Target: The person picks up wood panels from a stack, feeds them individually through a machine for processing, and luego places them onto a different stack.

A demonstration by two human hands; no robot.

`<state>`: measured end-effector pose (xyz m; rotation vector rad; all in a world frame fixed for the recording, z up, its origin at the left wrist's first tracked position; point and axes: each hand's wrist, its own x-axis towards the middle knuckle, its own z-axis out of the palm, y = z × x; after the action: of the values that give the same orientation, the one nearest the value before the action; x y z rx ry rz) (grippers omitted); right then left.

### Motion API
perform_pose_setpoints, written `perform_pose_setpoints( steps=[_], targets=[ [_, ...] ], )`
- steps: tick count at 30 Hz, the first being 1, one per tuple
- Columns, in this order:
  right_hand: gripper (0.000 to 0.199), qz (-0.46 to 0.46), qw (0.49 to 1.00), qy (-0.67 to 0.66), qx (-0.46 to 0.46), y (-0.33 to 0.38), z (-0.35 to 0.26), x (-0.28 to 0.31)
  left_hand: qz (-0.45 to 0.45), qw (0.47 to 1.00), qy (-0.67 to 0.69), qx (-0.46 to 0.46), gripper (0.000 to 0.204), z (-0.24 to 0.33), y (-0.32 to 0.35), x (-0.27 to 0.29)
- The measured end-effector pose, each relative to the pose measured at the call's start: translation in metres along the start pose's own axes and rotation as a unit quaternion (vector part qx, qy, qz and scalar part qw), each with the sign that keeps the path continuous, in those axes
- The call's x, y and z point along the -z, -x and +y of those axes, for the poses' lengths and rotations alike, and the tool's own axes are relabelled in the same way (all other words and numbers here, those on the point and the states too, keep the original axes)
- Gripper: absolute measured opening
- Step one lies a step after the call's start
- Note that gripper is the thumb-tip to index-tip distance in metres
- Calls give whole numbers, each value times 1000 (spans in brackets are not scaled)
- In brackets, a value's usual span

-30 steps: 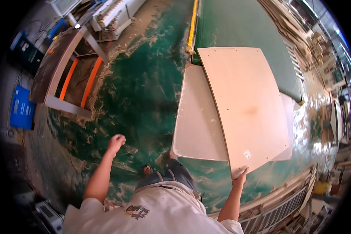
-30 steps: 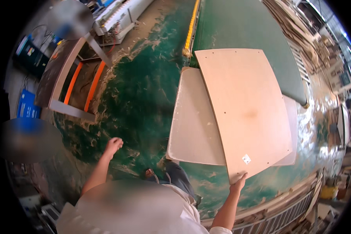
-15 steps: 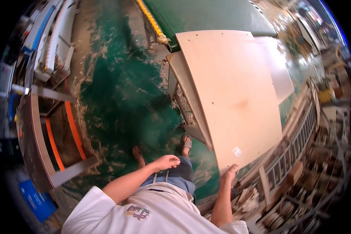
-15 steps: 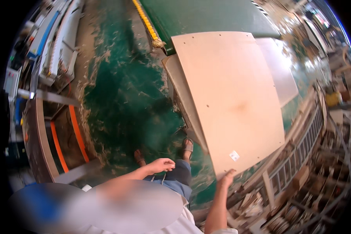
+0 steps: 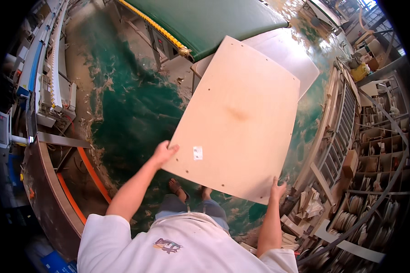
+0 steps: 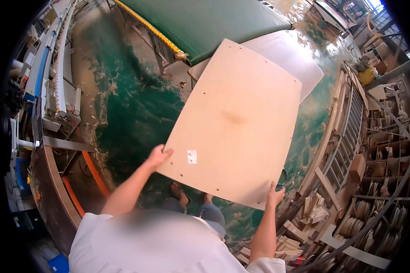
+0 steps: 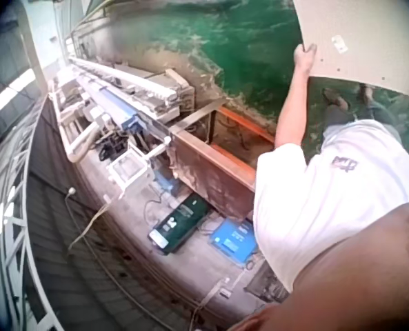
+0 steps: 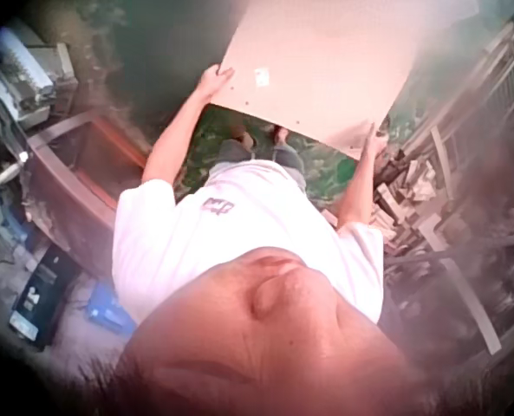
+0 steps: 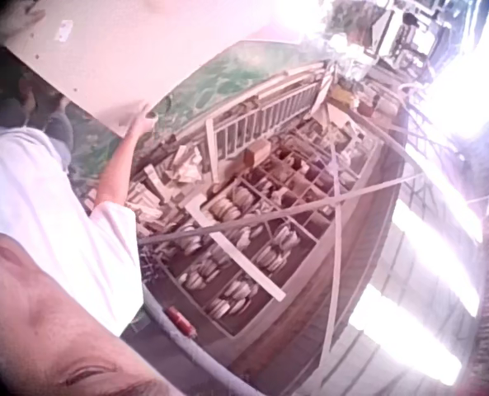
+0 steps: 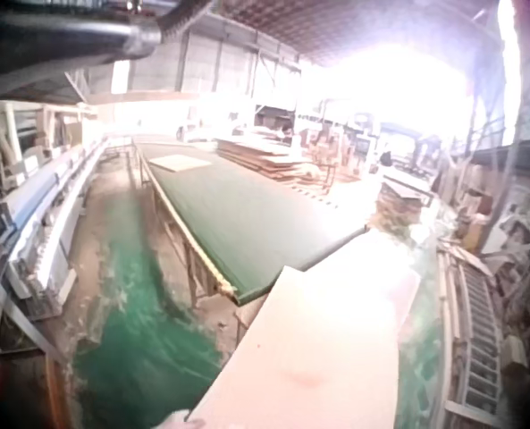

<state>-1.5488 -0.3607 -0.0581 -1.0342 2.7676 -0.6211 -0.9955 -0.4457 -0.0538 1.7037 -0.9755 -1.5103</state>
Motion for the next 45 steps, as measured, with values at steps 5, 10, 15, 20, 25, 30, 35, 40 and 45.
perform_pose_setpoints(
  steps=[5,10,15,20,25,30,35,40,45],
  targets=[
    [75,-258,927,-229,-148,96,-24,-37,291,897,-279,-181,57,13,-47,77],
    [66,-447,807,-310,-229,221,-90,-39,234,945,220,61,61,-68,43,-27],
    [29,-599,791,-117,37,150,-128,-17,160,933,306,101,46,-65,40,7],
    [47,-7,976,-19,217,-100,-113,-4,179,955,227,73,40,-64,31,125],
    [60,-319,936,-145,-33,-184,-127,-59,221,953,126,167,57,-37,4,215],
    [75,-241,948,-171,-122,-160,-125,-101,347,905,-69,237,69,-3,17,236],
    [68,-228,955,-165,-94,-102,-227,-64,437,861,-75,250,71,-39,61,282],
    [70,-188,951,-245,2,-76,-370,-56,493,857,45,143,70,-49,92,366],
    [77,-294,895,-312,123,21,-546,-99,522,827,152,146,74,-82,149,488]
  ],
)
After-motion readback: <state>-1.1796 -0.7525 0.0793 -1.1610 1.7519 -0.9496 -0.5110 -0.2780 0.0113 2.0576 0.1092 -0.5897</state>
